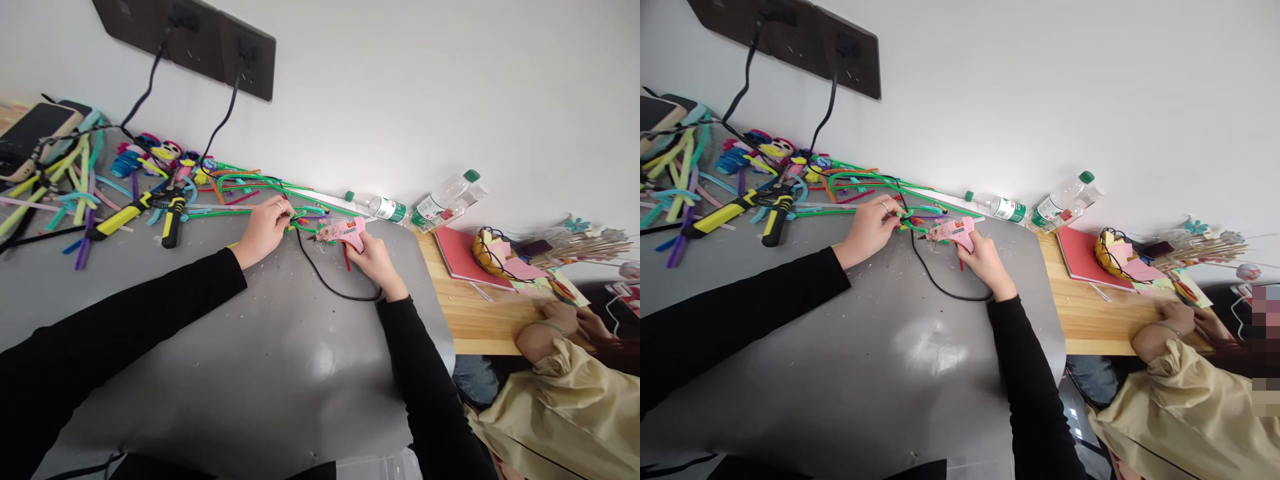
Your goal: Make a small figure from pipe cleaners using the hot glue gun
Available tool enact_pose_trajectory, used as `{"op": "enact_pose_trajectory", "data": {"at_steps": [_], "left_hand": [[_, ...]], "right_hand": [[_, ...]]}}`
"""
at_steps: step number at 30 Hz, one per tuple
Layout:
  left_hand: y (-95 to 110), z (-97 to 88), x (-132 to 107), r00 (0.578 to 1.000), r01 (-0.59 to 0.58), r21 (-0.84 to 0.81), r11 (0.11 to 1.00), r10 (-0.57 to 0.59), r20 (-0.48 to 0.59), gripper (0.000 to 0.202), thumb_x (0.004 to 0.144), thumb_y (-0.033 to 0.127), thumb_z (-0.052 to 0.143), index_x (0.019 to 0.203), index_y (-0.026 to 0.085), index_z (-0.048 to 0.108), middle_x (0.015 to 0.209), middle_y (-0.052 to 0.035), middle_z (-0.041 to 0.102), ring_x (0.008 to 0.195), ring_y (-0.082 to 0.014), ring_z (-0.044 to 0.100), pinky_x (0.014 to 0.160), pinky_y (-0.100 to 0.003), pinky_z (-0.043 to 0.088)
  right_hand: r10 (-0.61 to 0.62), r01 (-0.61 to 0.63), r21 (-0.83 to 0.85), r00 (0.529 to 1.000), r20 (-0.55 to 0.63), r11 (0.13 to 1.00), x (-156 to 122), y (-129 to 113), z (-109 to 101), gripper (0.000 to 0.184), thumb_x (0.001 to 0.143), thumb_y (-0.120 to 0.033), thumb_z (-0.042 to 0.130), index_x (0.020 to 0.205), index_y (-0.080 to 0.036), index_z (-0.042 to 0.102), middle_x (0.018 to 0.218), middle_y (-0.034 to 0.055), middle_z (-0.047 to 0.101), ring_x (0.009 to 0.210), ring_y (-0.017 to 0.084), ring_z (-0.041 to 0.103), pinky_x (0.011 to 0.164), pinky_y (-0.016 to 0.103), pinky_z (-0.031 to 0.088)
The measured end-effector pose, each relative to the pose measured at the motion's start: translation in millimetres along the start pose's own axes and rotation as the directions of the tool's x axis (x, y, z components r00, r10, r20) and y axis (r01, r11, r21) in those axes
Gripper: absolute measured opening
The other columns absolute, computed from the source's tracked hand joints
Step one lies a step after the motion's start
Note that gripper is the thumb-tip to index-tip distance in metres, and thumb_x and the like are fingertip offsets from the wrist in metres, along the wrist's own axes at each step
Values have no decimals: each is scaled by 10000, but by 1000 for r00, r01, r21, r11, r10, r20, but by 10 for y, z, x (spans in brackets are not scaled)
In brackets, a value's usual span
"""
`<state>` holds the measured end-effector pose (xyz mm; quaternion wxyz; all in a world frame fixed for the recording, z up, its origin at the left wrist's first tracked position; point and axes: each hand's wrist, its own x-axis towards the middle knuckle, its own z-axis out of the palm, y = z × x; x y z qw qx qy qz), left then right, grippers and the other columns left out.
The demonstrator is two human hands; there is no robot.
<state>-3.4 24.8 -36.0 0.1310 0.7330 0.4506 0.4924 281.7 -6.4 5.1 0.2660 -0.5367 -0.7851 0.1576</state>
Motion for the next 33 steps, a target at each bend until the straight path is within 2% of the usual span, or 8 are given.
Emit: {"op": "enact_pose_trajectory", "data": {"at_steps": [5, 9, 12, 15, 20, 25, 29, 33], "left_hand": [[-9, -22, 26, 999, 24, 22, 999, -23, -46, 202, 811, 18, 536, 819, 194, 636, 829, -14, 634, 710, -163, 605, 688, -288, 507], [32, -23, 13, 998, -13, -25, 1000, 11, -65, 188, 847, 48, 530, 844, 187, 656, 857, -27, 649, 751, -167, 639, 690, -282, 525], [60, -27, -3, 996, -45, -54, 997, 41, -77, 188, 872, 64, 527, 860, 189, 667, 882, -32, 656, 778, -168, 650, 697, -282, 542], [77, -35, -11, 994, -78, -53, 996, 73, -87, 183, 871, 64, 546, 872, 193, 674, 900, -33, 664, 791, -168, 646, 686, -277, 539], [139, -56, -22, 983, -160, -85, 983, 151, -101, 164, 908, 83, 562, 895, 200, 676, 924, -35, 687, 779, -157, 639, 684, -277, 542], [230, -95, -39, 967, -231, -101, 968, 217, -133, 153, 964, 134, 570, 931, 216, 695, 977, -64, 720, 870, -187, 680, 673, -295, 542], [261, -106, -41, 972, -212, -76, 974, 202, -119, 152, 987, 176, 554, 937, 220, 691, 984, -77, 733, 861, -193, 683, 672, -313, 542], [279, -89, -45, 972, -209, -53, 977, 201, -125, 169, 1009, 208, 525, 935, 220, 677, 959, -74, 735, 882, -193, 694, 740, -323, 566]], "right_hand": [[-9, 9, 10, 1000, -2, 1000, -21, -13, 13, 262, 795, -396, 563, 695, -254, 367, 554, -72, 367, 527, 100, 293, 540, 248, 323], [20, -21, -15, 997, -70, 1000, -23, 6, 16, 284, 740, -372, 592, 663, -254, 345, 544, -76, 364, 538, 95, 285, 548, 247, 314], [144, -154, -42, 972, -183, 987, 10, 59, -14, 276, 731, -376, 597, 670, -259, 355, 546, -72, 382, 545, 105, 298, 559, 258, 313], [313, -332, -17, 904, -291, 943, 52, 153, -73, 228, 745, -396, 608, 768, -257, 429, 623, -36, 499, 595, 147, 411, 602, 279, 355], [467, -508, -106, 842, -272, 855, 52, 341, -138, 242, 770, -381, 638, 858, -250, 455, 815, 53, 621, 728, 227, 534, 704, 327, 416], [389, -469, -208, 859, -332, 858, 11, 525, -106, 273, 830, -445, 631, 788, -249, 446, 837, 76, 593, 822, 258, 543, 785, 375, 448], [283, -427, -222, 831, -479, 877, 7, 587, -136, 205, 836, -385, 636, 861, -222, 515, 960, 129, 618, 960, 295, 562, 908, 459, 467], [191, -261, -56, 821, -538, 964, 24, 426, -194, 137, 888, -308, 552, 971, -201, 569, 979, 103, 638, 865, 233, 595, 833, 399, 502]]}}
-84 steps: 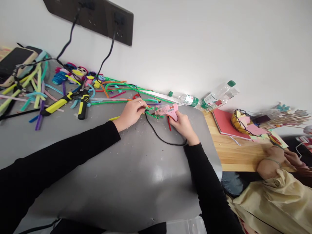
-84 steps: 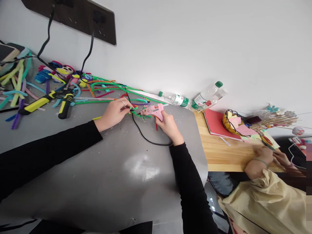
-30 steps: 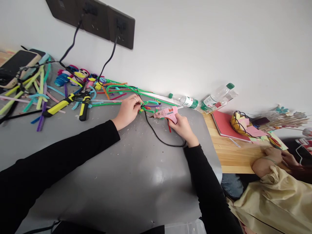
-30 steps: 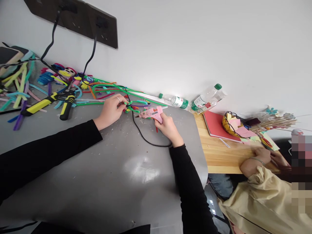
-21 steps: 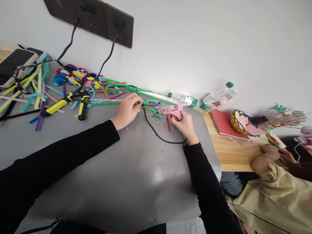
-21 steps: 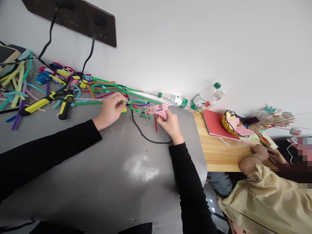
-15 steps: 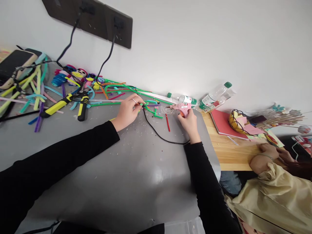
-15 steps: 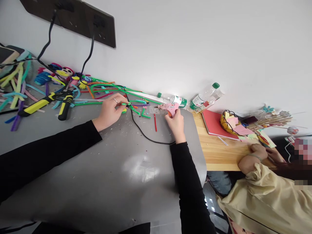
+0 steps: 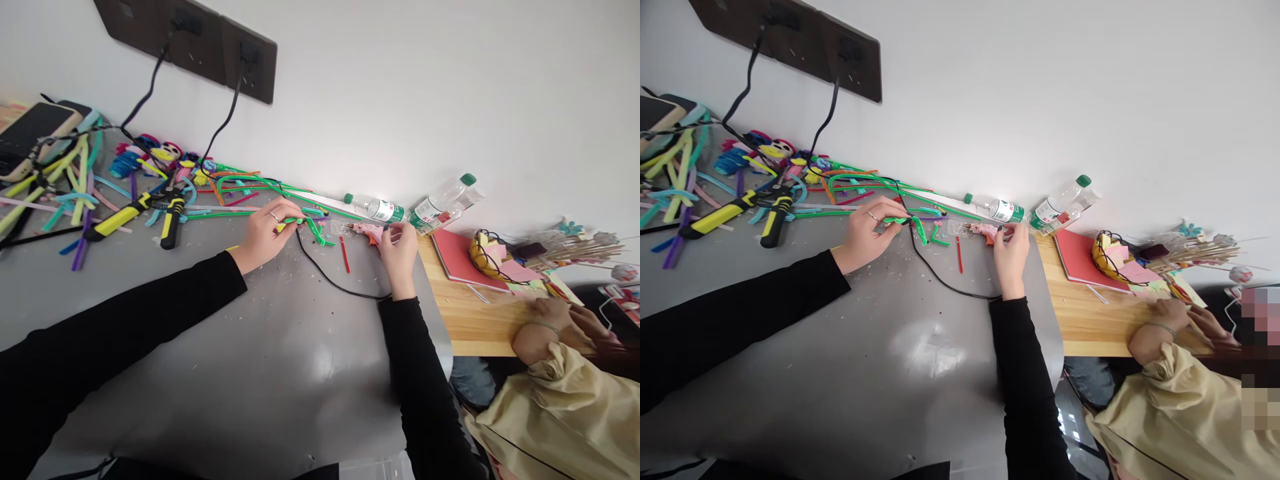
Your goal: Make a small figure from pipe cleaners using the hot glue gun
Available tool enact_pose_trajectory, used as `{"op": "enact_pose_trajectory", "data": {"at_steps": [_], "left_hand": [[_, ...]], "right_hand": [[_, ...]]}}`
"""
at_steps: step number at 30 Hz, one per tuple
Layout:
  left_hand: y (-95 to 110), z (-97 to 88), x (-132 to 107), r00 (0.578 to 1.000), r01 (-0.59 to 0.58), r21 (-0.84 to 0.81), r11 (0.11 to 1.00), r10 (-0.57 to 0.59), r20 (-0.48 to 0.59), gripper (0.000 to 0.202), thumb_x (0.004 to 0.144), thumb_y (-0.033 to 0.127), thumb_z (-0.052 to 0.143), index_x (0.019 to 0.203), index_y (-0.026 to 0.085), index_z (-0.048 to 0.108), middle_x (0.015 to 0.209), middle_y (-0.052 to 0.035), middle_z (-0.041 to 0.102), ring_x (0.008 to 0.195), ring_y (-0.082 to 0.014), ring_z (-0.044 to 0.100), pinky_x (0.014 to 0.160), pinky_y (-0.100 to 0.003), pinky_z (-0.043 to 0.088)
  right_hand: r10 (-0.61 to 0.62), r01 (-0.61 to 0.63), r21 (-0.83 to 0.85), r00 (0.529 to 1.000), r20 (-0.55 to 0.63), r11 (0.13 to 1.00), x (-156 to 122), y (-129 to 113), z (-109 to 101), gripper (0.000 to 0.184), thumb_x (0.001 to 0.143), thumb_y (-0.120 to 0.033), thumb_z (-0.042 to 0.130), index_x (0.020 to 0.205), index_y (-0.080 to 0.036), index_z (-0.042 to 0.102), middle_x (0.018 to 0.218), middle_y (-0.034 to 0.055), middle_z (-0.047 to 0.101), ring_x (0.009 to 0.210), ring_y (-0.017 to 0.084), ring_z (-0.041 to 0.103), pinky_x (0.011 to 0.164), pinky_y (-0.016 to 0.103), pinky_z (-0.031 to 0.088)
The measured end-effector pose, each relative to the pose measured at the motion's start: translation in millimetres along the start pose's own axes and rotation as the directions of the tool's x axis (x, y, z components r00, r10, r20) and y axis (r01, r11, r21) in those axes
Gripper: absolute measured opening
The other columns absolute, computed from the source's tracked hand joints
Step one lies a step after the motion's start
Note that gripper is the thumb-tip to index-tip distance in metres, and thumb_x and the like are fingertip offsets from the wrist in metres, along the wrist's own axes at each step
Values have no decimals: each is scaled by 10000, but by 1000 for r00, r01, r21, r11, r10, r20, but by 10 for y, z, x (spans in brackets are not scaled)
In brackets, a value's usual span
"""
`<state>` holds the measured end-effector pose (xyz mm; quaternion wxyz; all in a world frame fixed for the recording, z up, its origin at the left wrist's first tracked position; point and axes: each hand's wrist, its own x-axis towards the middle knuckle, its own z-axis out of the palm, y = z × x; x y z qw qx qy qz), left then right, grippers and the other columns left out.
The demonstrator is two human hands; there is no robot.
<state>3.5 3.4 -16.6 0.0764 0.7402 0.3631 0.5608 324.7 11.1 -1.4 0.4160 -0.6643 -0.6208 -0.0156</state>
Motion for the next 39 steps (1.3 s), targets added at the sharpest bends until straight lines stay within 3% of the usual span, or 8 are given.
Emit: {"op": "enact_pose_trajectory", "data": {"at_steps": [4, 9, 14, 15, 19, 25, 30, 39], "left_hand": [[23, 19, -7, 1000, 11, -12, 1000, -11, 12, 172, 1002, 199, 510, 949, 220, 672, 959, -67, 737, 871, -185, 696, 733, -309, 582], [55, 34, -8, 999, 47, -79, 996, -47, -4, 154, 989, 179, 522, 973, 215, 671, 974, -67, 753, 865, -181, 711, 674, -280, 594], [55, 26, -4, 994, 110, -137, 984, -110, 10, 122, 973, 188, 551, 987, 208, 671, 970, -61, 756, 835, -170, 722, 639, -255, 593], [52, 24, -4, 992, 124, -144, 982, -121, 26, 125, 967, 188, 552, 991, 207, 673, 970, -60, 759, 843, -169, 727, 645, -251, 595], [52, 23, -19, 982, 161, -166, 973, -141, 124, 142, 949, 197, 562, 994, 203, 697, 978, -59, 784, 838, -166, 738, 685, -252, 603], [88, 24, -41, 956, 193, -154, 969, -150, 253, 153, 929, 247, 600, 974, 212, 742, 966, -54, 806, 853, -187, 752, 656, -243, 580], [62, 23, -42, 963, 172, -133, 976, -138, 232, 139, 935, 247, 614, 954, 207, 745, 951, -59, 808, 835, -182, 750, 600, -223, 541], [-8, 40, -49, 971, 171, -46, 984, -161, 175, 180, 944, 219, 583, 1000, 200, 753, 966, -58, 801, 783, -166, 726, 699, -254, 578]], "right_hand": [[-37, -26, 311, 980, 196, 950, -102, -271, 38, 180, 932, -341, 530, 1037, -204, 583, 817, 9, 611, 690, 156, 562, 678, 300, 491], [-224, 24, 464, 898, 379, 885, -175, -610, 270, 224, 907, -269, 558, 1120, -213, 596, 936, 27, 649, 851, 149, 633, 676, 249, 519], [-448, -32, 602, 636, 628, 798, -68, -845, 402, 286, 931, -273, 626, 1212, -230, 663, 1170, 77, 723, 997, 179, 686, 790, 309, 618], [-474, -42, 630, 622, 624, 775, -60, -858, 396, 276, 945, -287, 636, 1211, -231, 679, 1184, 78, 731, 1032, 189, 698, 832, 332, 628], [-497, 9, 652, 655, 569, 758, -110, -812, 300, 267, 948, -298, 707, 1207, -239, 722, 1145, 70, 770, 1040, 209, 731, 929, 383, 624], [-540, 184, 580, 653, 532, 794, -195, -749, 190, 193, 979, -282, 684, 1148, -243, 768, 1044, 58, 793, 910, 213, 740, 830, 360, 610], [-550, 203, 579, 653, 521, 789, -214, -752, 210, 228, 983, -326, 693, 1189, -247, 752, 1010, 55, 790, 883, 211, 735, 834, 366, 606], [-532, 307, 504, 749, 396, 807, -203, -734, 210, 232, 996, -362, 677, 1186, -257, 760, 985, 60, 778, 872, 222, 715, 830, 388, 605]]}}
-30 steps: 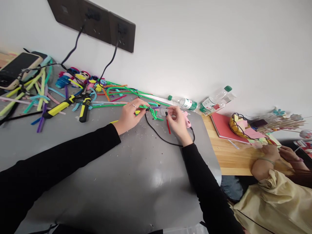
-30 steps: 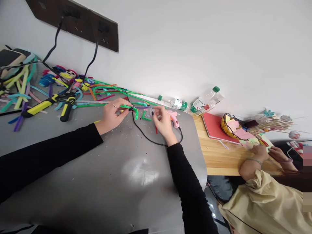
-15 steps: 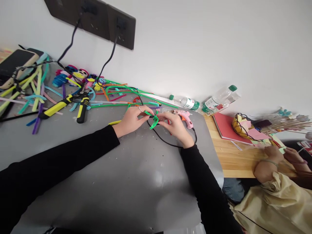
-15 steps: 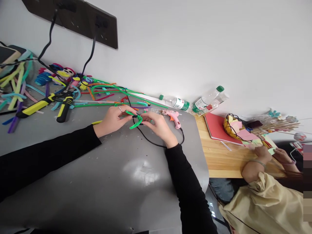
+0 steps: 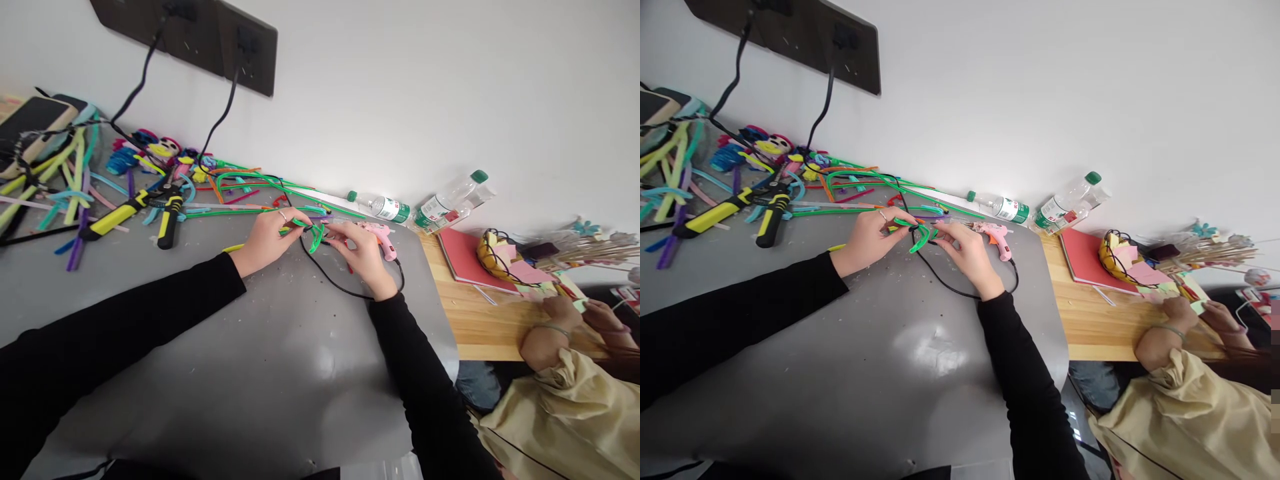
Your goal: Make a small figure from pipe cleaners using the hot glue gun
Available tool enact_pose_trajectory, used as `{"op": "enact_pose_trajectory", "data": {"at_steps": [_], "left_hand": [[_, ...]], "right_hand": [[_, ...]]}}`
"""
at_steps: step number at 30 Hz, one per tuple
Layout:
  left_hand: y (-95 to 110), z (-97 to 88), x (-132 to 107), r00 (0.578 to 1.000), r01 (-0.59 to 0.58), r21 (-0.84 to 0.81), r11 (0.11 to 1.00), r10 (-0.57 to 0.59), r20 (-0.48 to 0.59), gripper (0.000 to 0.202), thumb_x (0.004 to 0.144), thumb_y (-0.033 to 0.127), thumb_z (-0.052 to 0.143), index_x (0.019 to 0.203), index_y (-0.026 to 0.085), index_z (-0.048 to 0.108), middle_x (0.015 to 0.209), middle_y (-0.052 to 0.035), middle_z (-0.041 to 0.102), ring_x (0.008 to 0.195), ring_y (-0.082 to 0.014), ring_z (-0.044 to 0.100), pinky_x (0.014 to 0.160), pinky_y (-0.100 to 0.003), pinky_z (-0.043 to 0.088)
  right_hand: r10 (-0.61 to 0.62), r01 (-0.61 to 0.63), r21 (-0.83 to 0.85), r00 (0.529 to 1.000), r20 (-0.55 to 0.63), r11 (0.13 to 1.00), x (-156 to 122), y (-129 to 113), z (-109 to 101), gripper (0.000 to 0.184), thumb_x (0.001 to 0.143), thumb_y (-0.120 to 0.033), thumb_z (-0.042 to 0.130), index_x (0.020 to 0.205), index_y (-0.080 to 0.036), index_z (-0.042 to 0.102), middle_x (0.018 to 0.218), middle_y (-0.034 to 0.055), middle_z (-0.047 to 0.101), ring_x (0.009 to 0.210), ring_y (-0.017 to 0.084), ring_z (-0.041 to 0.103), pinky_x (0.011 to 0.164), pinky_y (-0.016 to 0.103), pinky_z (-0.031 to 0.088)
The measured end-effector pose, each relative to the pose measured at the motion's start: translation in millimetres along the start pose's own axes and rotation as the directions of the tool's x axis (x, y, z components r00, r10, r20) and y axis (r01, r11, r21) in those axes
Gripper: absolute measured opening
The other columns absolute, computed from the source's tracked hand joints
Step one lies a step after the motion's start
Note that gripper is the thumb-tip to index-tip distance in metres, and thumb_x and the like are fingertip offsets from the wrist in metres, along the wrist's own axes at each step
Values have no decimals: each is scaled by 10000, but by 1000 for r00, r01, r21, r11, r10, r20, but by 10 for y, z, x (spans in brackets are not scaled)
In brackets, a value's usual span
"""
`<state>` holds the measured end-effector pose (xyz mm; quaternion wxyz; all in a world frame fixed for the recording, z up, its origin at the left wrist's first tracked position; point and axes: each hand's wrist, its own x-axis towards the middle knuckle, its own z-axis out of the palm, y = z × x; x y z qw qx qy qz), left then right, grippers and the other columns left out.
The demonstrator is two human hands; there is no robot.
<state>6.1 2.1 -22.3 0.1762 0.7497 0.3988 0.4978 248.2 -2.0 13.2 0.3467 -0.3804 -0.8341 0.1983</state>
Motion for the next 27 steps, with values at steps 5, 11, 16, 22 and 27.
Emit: {"op": "enact_pose_trajectory", "data": {"at_steps": [5, 11, 16, 22, 27], "left_hand": [[-21, 7, -1, 999, -12, -18, 1000, 12, -37, 168, 941, 207, 588, 997, 190, 745, 977, -58, 799, 779, -160, 727, 704, -252, 580], [18, 26, -12, 997, -69, -29, 997, 68, -32, 163, 943, 201, 593, 992, 194, 748, 976, -57, 810, 806, -170, 747, 709, -254, 585], [60, 7, -28, 996, -87, -11, 996, 87, 9, 164, 960, 230, 606, 995, 214, 765, 985, -58, 818, 859, -183, 761, 725, -253, 584], [78, -9, -17, 987, -155, -129, 979, 159, 17, 153, 984, 253, 633, 957, 210, 776, 938, -54, 814, 841, -170, 755, 795, -267, 588], [81, 8, 5, 990, -128, -262, 957, 138, 22, 213, 998, 378, 682, 928, 207, 789, 920, -71, 804, 858, -184, 745, 802, -294, 590]], "right_hand": [[-27, 27, 0, 999, -28, 1000, -8, 19, 36, 228, 1043, -311, 572, 1093, -282, 793, 1029, 47, 798, 944, 228, 747, 920, 414, 600], [36, -33, 71, 999, -33, 997, 0, 12, 75, 190, 1017, -284, 596, 1006, -240, 780, 975, 56, 789, 892, 211, 734, 806, 361, 588], [188, -190, 228, 982, 29, 955, 10, 10, 126, 166, 961, -351, 667, 1011, -216, 750, 996, 60, 759, 848, 182, 698, 691, 300, 572], [265, -354, 462, 932, 247, 813, 19, 47, 177, 353, 862, -543, 765, 989, -220, 699, 930, 34, 701, 692, 138, 611, 595, 277, 548], [272, -367, 574, 930, 248, 732, 42, 57, 171, 439, 782, -592, 851, 952, -213, 707, 846, 8, 660, 635, 112, 548, 593, 273, 524]]}}
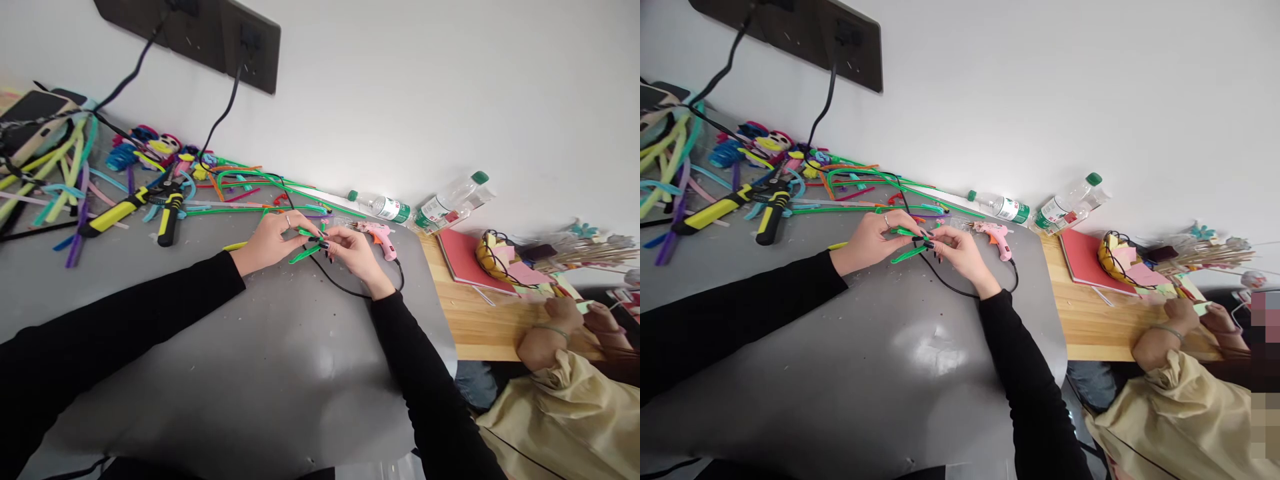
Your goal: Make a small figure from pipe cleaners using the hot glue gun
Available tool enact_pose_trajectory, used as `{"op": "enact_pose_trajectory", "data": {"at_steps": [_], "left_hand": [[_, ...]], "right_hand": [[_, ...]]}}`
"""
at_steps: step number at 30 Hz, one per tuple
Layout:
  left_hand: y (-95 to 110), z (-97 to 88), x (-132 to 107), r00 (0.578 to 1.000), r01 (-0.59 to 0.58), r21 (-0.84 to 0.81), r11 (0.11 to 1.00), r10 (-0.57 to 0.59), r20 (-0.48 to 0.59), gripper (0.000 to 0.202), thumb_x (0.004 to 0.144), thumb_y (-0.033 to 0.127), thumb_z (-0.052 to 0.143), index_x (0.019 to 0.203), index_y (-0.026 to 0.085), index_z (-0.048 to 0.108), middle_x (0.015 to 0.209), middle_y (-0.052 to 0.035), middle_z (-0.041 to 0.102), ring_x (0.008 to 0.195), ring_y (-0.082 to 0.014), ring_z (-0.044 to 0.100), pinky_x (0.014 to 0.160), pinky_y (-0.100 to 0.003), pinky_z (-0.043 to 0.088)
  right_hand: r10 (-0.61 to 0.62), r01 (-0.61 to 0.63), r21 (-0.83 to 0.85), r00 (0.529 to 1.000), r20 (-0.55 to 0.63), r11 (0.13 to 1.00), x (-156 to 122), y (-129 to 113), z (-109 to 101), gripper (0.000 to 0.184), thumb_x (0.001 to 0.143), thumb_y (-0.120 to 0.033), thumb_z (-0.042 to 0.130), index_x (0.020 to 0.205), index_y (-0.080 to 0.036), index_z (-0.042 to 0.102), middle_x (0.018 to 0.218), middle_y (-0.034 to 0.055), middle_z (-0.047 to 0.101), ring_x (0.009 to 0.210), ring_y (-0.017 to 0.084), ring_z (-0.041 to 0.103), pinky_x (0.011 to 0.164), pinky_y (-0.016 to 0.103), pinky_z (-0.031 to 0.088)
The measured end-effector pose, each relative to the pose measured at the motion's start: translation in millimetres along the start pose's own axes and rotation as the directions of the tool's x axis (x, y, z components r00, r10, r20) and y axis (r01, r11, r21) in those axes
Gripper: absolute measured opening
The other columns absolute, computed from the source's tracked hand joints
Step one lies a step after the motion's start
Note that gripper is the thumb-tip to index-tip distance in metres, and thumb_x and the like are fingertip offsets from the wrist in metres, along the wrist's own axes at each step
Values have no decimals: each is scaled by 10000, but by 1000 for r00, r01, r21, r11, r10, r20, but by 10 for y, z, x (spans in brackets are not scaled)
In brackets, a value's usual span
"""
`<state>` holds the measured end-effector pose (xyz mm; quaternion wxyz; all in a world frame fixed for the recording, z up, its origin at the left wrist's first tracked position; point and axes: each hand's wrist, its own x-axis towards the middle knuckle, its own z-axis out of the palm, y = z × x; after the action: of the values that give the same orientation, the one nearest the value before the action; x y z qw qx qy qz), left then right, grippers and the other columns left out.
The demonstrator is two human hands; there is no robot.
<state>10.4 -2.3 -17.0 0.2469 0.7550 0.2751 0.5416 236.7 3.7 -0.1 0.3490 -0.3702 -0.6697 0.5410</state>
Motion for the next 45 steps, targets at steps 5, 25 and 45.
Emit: {"op": "enact_pose_trajectory", "data": {"at_steps": [5, 25, 45], "left_hand": [[-3, -2, 30, 997, 68, -109, 992, -65, 32, 294, 971, 481, 712, 904, 207, 793, 956, -96, 804, 943, -222, 753, 838, -341, 610], [-48, -32, 41, 966, 244, 26, 969, -241, -95, 198, 941, 224, 579, 1104, 177, 682, 1071, -88, 751, 960, -208, 726, 870, -359, 606], [-140, -67, 6, 995, 9, 287, 958, 20, -96, 85, 979, 251, 659, 957, 220, 735, 932, -49, 726, 857, -190, 672, 790, -328, 559]], "right_hand": [[15, -18, 58, 999, 43, 998, -9, -60, -1, 430, 763, -579, 875, 916, -217, 700, 774, -17, 620, 609, 101, 524, 573, 260, 493], [20, -9, 60, 979, -201, 998, 1, -41, -52, 492, 758, -627, 857, 803, -219, 586, 674, -42, 576, 564, 94, 515, 539, 246, 443], [130, -72, 273, 971, -199, 959, -12, -76, -110, 433, 703, -492, 917, 757, -210, 594, 665, -50, 545, 567, 79, 503, 529, 221, 428]]}}
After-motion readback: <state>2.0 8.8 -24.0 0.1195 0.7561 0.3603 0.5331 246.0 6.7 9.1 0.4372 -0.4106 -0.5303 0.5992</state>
